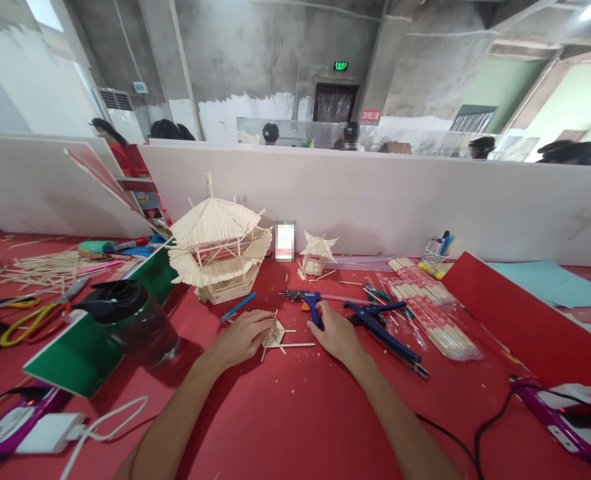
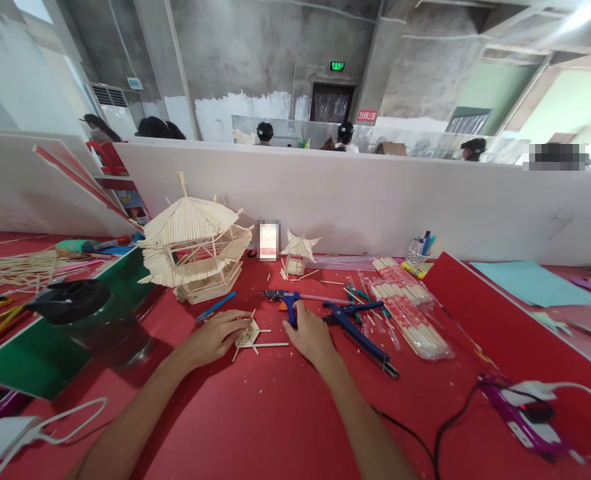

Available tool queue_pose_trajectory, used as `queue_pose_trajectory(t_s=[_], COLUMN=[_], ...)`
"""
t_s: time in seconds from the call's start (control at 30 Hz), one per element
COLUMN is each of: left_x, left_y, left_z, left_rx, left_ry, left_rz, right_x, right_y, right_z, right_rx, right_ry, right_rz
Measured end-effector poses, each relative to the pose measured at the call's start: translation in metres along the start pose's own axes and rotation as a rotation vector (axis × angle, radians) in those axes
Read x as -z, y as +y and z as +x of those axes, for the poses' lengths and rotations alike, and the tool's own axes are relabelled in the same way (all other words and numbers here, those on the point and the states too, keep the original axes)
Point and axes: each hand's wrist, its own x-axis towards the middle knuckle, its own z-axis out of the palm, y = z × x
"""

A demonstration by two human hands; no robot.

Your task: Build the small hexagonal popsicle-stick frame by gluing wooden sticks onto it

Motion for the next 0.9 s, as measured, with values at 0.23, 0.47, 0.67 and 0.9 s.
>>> queue_pose_trajectory(t_s=[0.23,0.47,0.67,0.9], left_x=[0.002,0.002,-0.004,-0.002], left_y=[-0.004,-0.008,-0.009,-0.01], left_z=[0.0,0.0,0.001,0.001], left_rx=[0.002,0.016,-0.003,-0.005], left_ry=[-0.049,-0.064,-0.035,0.021], left_rz=[-0.005,0.037,0.039,0.046], right_x=[-0.002,-0.004,-0.003,-0.003], right_y=[0.003,0.004,0.006,0.011], right_z=[0.002,0.004,0.002,0.002], right_rx=[-0.025,0.022,0.061,0.039], right_ry=[-0.05,-0.044,-0.017,-0.03], right_rz=[-0.053,-0.015,-0.001,0.003])
